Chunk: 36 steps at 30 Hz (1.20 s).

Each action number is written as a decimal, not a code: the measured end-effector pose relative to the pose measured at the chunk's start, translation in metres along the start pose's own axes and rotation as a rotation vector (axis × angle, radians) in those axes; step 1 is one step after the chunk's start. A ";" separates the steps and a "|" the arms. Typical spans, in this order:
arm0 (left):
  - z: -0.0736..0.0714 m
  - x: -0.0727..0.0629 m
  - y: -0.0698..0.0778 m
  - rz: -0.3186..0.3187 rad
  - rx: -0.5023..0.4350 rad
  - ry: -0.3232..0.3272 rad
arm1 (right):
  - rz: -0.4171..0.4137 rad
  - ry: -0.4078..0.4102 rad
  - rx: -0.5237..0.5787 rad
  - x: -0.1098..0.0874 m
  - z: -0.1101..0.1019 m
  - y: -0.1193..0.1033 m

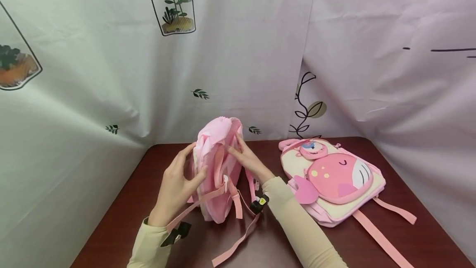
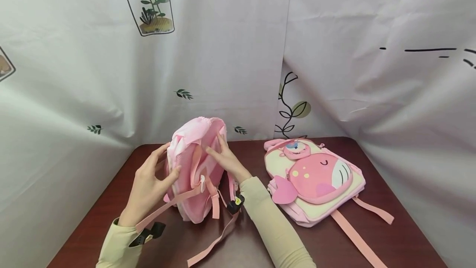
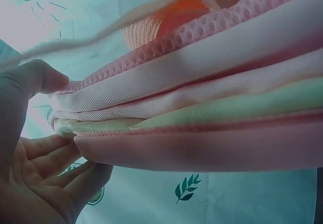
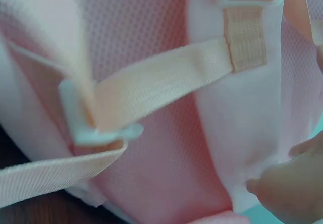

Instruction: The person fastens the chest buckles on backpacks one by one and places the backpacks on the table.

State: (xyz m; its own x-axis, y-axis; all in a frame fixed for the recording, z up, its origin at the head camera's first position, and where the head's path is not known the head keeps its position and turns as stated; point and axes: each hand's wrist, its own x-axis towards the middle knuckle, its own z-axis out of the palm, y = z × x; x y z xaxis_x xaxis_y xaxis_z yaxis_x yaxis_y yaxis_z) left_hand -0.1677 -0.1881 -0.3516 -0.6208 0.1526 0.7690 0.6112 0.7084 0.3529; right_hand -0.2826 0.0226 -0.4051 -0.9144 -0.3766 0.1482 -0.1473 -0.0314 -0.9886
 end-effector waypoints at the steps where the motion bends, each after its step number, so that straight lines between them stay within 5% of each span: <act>1: 0.000 0.000 -0.001 -0.002 0.003 0.002 | 0.006 -0.004 -0.008 0.000 0.000 0.002; 12: -0.009 -0.006 -0.010 -0.099 -0.050 0.008 | 0.084 0.012 -0.159 0.000 0.006 0.008; 36: -0.019 -0.019 -0.033 -0.295 -0.114 0.059 | 0.095 0.009 -0.311 0.011 0.021 0.012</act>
State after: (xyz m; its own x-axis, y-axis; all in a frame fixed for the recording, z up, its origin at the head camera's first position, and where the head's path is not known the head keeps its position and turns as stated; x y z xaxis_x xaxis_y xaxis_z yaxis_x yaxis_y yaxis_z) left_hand -0.1662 -0.2273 -0.3677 -0.7518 -0.0905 0.6532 0.4622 0.6341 0.6199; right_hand -0.2862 -0.0012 -0.4159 -0.9326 -0.3565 0.0573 -0.1682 0.2884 -0.9426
